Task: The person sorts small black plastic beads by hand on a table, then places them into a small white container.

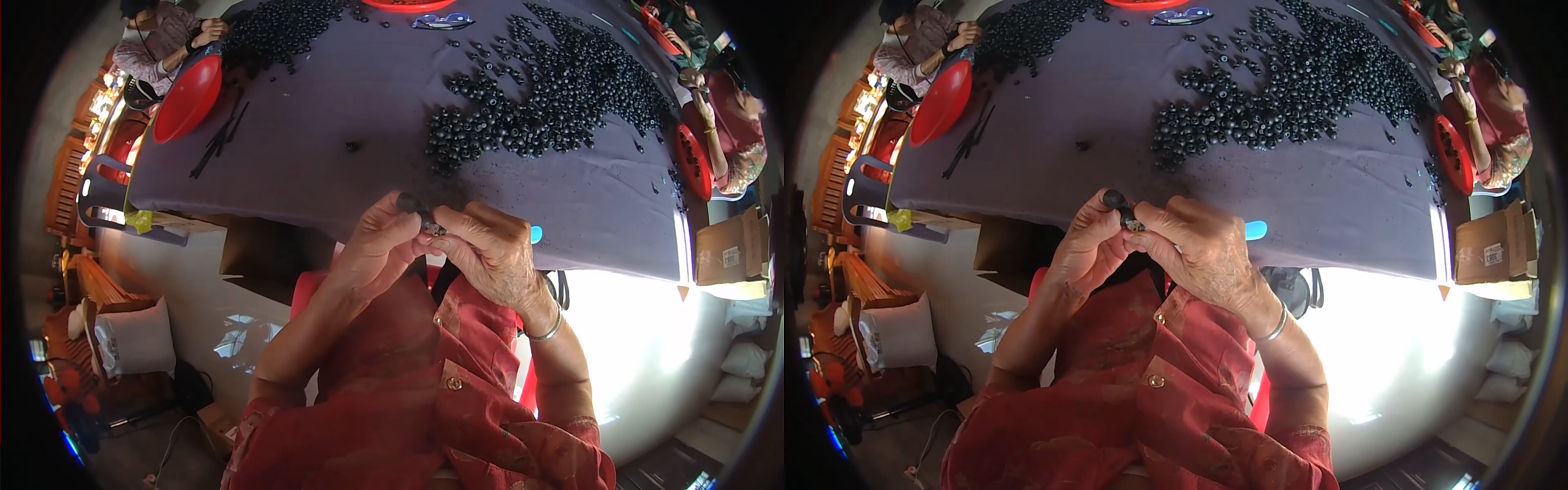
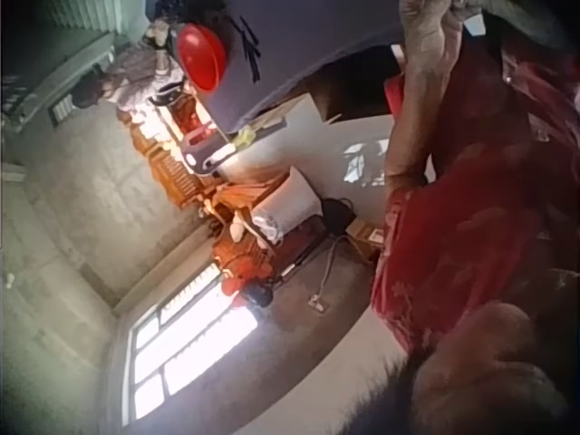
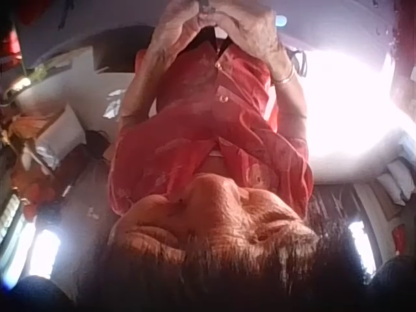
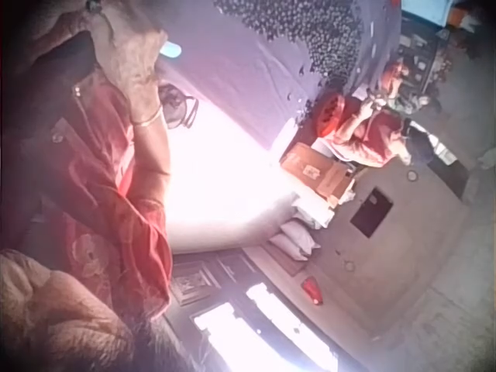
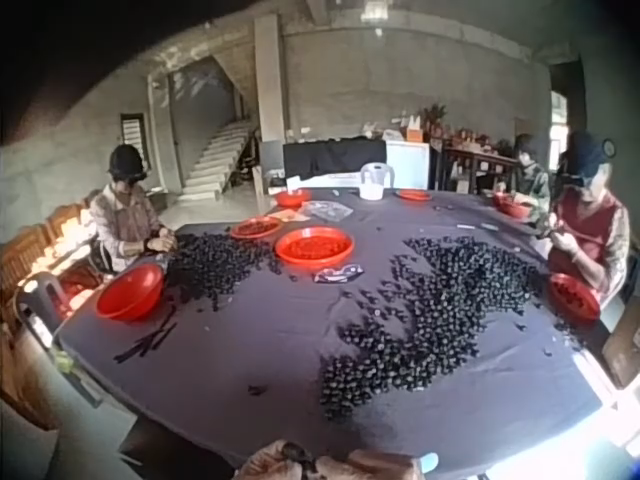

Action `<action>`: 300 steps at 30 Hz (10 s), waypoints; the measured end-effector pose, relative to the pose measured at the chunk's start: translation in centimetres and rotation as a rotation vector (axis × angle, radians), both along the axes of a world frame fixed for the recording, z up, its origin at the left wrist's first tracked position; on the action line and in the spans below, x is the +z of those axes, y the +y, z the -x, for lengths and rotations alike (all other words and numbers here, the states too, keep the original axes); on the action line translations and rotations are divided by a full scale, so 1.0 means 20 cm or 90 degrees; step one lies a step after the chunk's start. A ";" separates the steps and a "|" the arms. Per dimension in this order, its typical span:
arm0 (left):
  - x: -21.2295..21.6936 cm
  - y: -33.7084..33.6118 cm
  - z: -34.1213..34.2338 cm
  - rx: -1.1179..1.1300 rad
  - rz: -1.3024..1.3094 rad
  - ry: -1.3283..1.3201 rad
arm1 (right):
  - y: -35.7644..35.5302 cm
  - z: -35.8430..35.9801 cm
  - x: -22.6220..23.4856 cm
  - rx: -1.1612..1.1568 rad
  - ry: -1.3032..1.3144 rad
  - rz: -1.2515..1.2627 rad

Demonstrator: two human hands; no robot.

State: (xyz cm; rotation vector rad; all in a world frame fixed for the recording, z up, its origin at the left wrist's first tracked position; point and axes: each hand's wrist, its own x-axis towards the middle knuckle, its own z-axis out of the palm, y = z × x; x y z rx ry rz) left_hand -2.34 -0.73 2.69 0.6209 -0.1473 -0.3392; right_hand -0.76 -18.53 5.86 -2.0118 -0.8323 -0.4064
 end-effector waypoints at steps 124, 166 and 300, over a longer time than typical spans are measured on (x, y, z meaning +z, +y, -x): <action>0.03 0.02 -0.02 0.036 -0.025 -0.096 | -0.03 -0.06 0.05 0.115 0.025 0.006; -0.01 -0.10 0.00 0.084 -0.101 -0.037 | 0.07 -0.06 -0.08 -0.059 0.147 -0.088; -0.01 0.00 -0.05 0.100 -0.021 0.003 | 0.05 -0.06 -0.05 0.042 0.114 -0.039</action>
